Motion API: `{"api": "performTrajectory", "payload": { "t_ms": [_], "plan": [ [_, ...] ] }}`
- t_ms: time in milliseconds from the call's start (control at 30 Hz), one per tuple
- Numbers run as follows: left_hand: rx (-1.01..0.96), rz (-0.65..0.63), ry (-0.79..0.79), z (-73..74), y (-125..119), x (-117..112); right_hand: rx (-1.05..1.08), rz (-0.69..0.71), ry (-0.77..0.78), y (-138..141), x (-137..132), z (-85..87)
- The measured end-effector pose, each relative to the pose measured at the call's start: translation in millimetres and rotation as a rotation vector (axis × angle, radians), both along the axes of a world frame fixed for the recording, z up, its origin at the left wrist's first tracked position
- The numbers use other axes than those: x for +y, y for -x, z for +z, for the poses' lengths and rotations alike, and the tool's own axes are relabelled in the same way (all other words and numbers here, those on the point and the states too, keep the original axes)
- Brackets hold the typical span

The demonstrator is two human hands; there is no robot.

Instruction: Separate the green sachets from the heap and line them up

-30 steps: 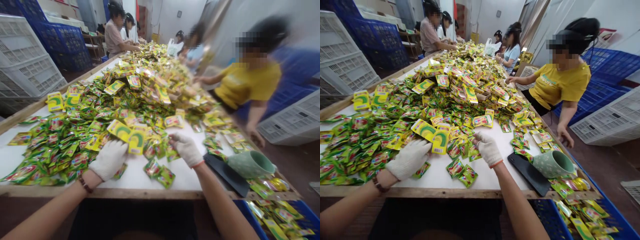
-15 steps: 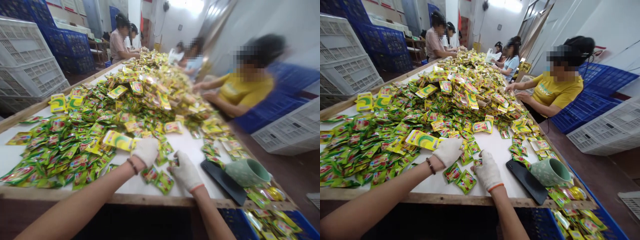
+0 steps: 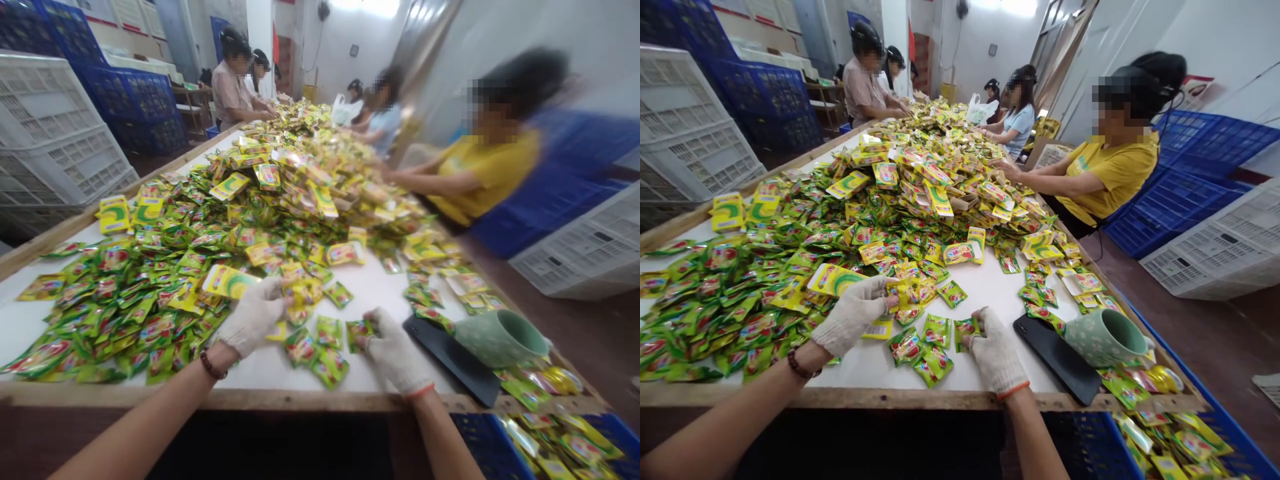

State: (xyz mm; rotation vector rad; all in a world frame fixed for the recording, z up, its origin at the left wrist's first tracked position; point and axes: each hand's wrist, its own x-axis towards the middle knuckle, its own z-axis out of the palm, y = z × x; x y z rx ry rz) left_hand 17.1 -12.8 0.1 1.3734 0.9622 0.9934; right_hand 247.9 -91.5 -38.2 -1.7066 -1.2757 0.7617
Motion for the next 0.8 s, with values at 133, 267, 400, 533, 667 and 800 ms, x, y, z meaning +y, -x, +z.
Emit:
{"api": "performTrajectory", "payload": {
  "t_ms": [133,267,400,533,667,800],
  "plan": [
    [-0.029,-0.030,0.078,-6.6,3,-13,0.182,0.155,-0.085,12,-3,8.4],
    [0.042,-0.091,-0.019,-13.2,2,-20,0.086,0.274,-0.201,36,-3,29.3],
    [0.048,-0.198,-0.032,-10.8,3,-29,-0.081,0.349,-0.309,50,9,36.8],
    [-0.062,-0.282,0.015,-8.9,0,-37,-0.160,0.361,-0.365,56,14,28.3],
    [-0.054,-0.267,-0.008,-12.4,-6,-44,0.031,0.182,-0.341,64,4,18.4],
    [0.274,-0.140,-0.265,-8.3,-1,-44,0.345,0.372,-0.086,66,-4,16.2]
  ]
}}
